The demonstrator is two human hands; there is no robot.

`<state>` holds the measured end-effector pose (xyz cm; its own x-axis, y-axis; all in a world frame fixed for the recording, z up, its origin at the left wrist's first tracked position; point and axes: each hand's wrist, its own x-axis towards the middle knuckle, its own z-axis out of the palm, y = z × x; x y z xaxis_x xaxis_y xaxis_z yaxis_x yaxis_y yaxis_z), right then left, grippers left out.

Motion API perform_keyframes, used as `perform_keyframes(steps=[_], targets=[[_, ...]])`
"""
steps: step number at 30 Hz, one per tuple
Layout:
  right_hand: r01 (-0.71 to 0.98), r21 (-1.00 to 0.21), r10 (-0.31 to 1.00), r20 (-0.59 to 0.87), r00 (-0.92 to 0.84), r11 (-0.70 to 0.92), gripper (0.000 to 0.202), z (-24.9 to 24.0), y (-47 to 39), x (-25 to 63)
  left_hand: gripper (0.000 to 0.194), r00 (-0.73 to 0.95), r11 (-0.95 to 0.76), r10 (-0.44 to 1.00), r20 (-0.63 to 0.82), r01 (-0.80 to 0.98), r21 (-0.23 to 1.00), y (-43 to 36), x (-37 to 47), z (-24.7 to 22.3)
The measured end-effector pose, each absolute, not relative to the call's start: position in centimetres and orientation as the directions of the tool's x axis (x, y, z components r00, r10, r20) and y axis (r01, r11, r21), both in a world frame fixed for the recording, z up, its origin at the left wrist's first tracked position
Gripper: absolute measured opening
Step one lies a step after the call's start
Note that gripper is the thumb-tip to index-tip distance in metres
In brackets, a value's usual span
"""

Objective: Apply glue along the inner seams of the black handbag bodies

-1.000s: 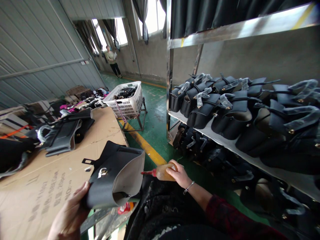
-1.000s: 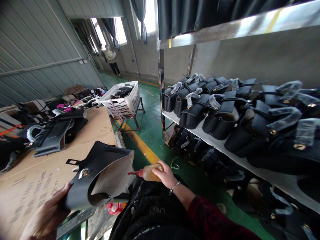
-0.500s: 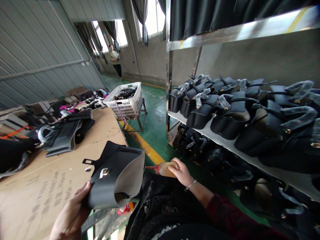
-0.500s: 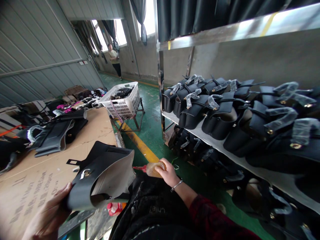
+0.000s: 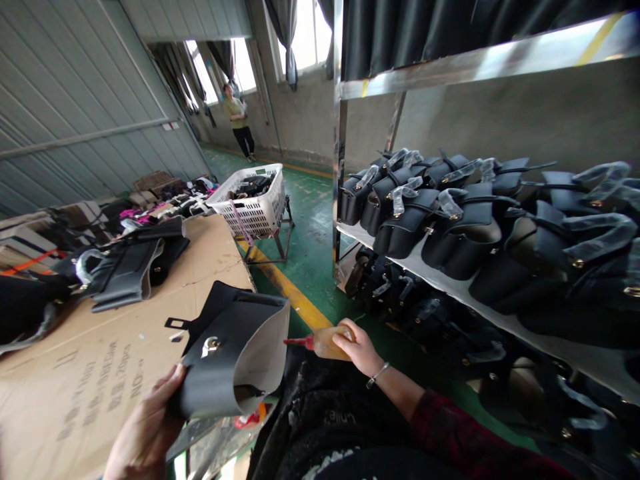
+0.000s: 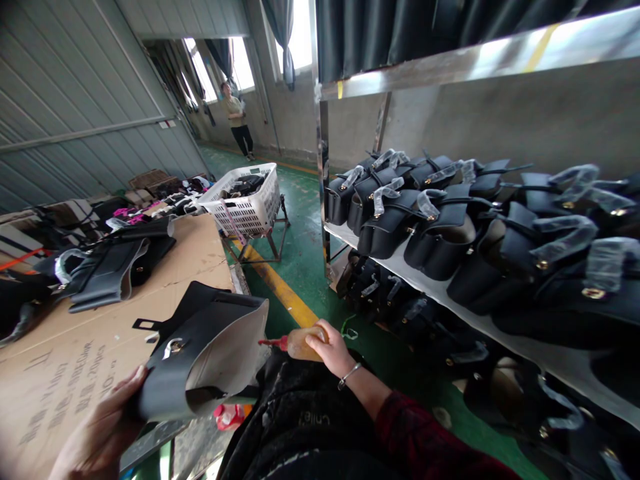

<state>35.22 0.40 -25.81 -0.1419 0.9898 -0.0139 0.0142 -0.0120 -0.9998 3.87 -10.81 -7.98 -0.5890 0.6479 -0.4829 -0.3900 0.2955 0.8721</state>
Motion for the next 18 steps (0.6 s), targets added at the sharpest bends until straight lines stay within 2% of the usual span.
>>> perform_keyframes(steps=[7,13,18], targets=[[-0.028,-0.998,0.967,-0.043,-0.250,-0.052,0.022,-25.3,-2.0,36.0,0.028,-0.547,0.290,0.691,-0.472,-0.389,0.875,-11.0,3.7,-8.3],[-0.048,-0.992,0.932,-0.090,-0.351,-0.114,0.021,-24.9,-2.8,36.6,0.031,-0.531,0.283,0.725,-0.439,-0.352,0.892,-11.0,4.4,-8.3],[0.015,-0.999,0.959,-0.053,-0.279,-0.051,0.021,-24.8,-2.2,36.7,0.031,-0.541,0.263,0.723,-0.430,-0.361,0.895,-11.3,4.6,-8.7]])
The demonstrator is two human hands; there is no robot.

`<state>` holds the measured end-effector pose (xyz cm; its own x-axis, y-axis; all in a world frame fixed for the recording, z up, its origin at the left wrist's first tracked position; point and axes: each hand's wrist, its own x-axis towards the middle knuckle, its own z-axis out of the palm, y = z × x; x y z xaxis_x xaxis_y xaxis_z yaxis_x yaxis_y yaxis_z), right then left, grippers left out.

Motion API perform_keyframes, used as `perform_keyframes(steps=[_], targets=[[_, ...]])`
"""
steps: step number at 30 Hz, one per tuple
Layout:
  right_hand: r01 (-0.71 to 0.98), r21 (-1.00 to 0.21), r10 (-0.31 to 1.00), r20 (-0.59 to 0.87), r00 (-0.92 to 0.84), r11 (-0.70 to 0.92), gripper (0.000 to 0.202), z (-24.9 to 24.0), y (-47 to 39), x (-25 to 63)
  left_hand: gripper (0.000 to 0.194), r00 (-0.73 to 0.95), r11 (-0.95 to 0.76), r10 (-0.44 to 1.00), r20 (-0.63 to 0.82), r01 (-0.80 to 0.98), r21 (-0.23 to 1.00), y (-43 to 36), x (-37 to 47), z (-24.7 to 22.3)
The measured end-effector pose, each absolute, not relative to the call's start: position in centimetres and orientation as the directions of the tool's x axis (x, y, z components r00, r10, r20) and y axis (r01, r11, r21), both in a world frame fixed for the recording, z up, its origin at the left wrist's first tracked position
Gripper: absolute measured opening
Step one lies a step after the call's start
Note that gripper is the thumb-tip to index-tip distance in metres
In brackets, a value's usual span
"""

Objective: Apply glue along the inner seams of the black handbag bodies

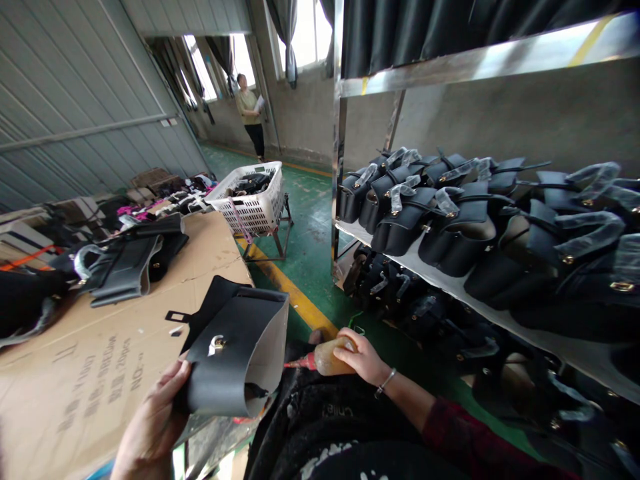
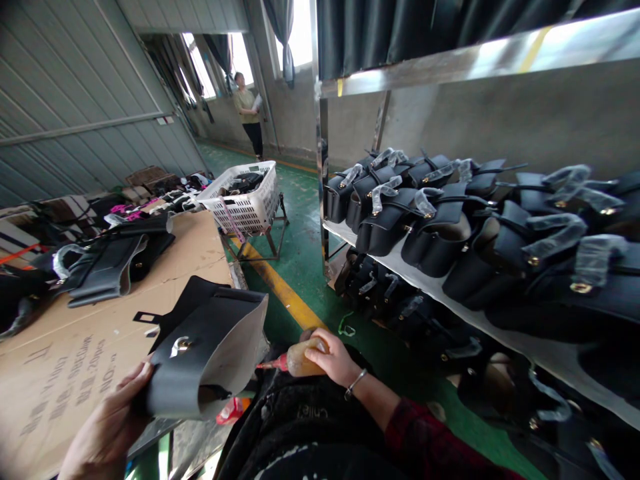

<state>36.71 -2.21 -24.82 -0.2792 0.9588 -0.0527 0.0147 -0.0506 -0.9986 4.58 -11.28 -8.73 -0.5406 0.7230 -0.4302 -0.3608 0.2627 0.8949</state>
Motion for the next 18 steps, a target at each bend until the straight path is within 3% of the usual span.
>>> perform_keyframes(steps=[10,18], targets=[[-0.047,-0.994,0.982,-0.094,-0.164,-0.103,0.030,-23.9,-1.2,35.9,0.045,-0.479,0.306,0.762,-0.435,-0.327,0.894,-12.2,4.4,-9.9],[-0.008,-0.992,0.958,-0.121,-0.260,-0.127,0.026,-24.4,-2.6,35.9,0.051,-0.499,0.307,0.739,-0.453,-0.349,0.885,-12.2,5.4,-9.8]])
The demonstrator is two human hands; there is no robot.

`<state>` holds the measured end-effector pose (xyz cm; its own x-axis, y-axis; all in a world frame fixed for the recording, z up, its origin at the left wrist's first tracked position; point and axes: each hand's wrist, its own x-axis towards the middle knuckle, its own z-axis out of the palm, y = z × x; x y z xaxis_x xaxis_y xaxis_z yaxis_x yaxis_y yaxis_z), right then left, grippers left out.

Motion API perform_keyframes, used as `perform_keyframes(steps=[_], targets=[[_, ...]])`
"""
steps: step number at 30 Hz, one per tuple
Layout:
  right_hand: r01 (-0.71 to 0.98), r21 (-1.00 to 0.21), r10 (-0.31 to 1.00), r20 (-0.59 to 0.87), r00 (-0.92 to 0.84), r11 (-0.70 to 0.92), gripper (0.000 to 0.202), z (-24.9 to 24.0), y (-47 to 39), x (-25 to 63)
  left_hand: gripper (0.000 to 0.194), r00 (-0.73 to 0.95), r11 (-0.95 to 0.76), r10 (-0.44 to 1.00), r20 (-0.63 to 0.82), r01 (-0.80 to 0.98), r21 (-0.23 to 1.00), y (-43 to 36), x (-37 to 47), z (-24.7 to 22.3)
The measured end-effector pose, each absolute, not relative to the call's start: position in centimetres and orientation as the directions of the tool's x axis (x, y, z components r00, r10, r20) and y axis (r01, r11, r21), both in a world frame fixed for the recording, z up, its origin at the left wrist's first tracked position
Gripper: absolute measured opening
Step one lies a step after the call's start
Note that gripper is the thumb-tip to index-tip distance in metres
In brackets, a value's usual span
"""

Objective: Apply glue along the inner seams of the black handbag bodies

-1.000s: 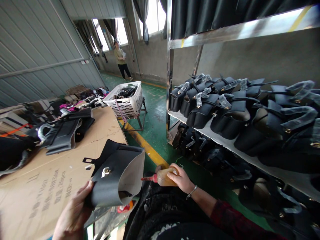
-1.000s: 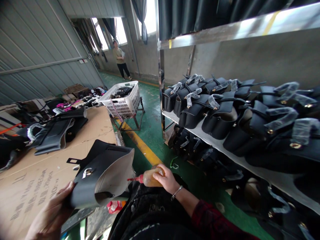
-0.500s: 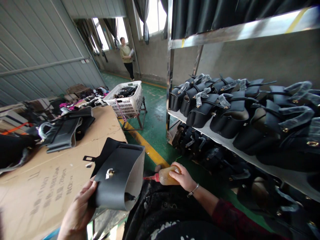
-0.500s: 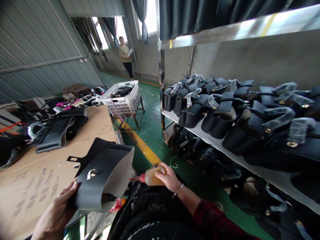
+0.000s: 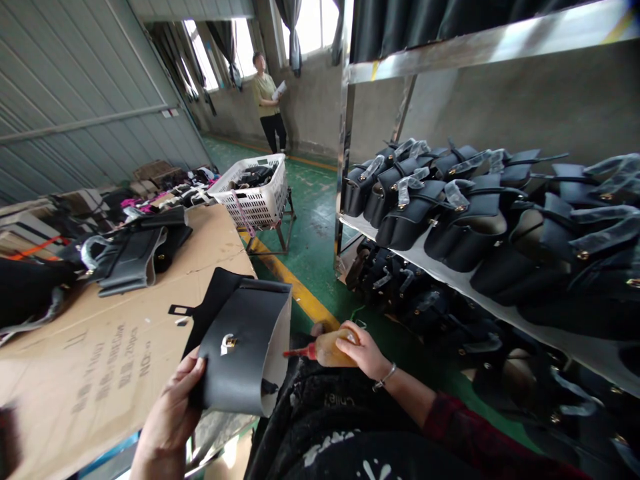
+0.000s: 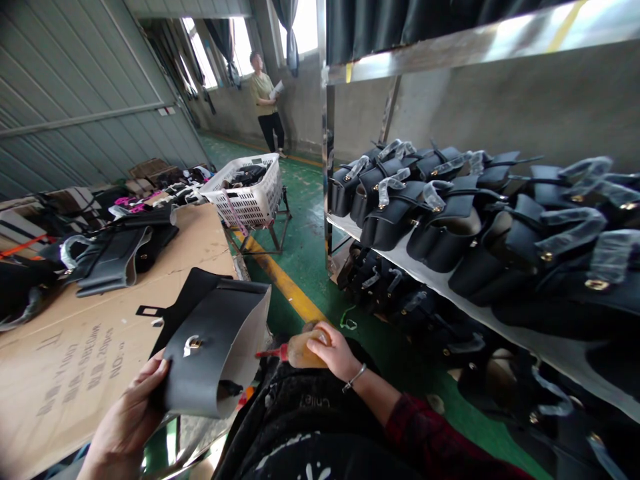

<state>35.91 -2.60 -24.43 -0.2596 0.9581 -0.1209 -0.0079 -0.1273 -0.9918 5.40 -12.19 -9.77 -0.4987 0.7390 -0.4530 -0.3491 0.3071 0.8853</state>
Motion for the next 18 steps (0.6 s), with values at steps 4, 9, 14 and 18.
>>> perform_keyframes(steps=[4,9,14,18], targets=[[-0.053,-0.972,0.924,-0.199,-0.328,-0.229,0.027,-25.3,-4.5,36.3,0.052,-0.513,0.304,0.733,-0.446,-0.340,0.890,-12.3,5.6,-9.8],[-0.153,-0.935,0.890,-0.241,-0.388,-0.320,0.031,-25.8,-5.9,36.2,0.053,-0.505,0.308,0.747,-0.432,-0.314,0.898,-12.0,5.7,-9.9],[-0.093,-0.962,0.928,-0.219,-0.301,-0.257,0.030,-25.6,-4.8,36.5,0.056,-0.516,0.307,0.733,-0.443,-0.330,0.893,-12.2,5.4,-10.4],[-0.155,-0.953,0.952,-0.228,-0.205,-0.261,0.035,-25.8,-4.5,35.8,0.052,-0.501,0.335,0.732,-0.462,-0.325,0.884,-13.2,4.5,-10.7]])
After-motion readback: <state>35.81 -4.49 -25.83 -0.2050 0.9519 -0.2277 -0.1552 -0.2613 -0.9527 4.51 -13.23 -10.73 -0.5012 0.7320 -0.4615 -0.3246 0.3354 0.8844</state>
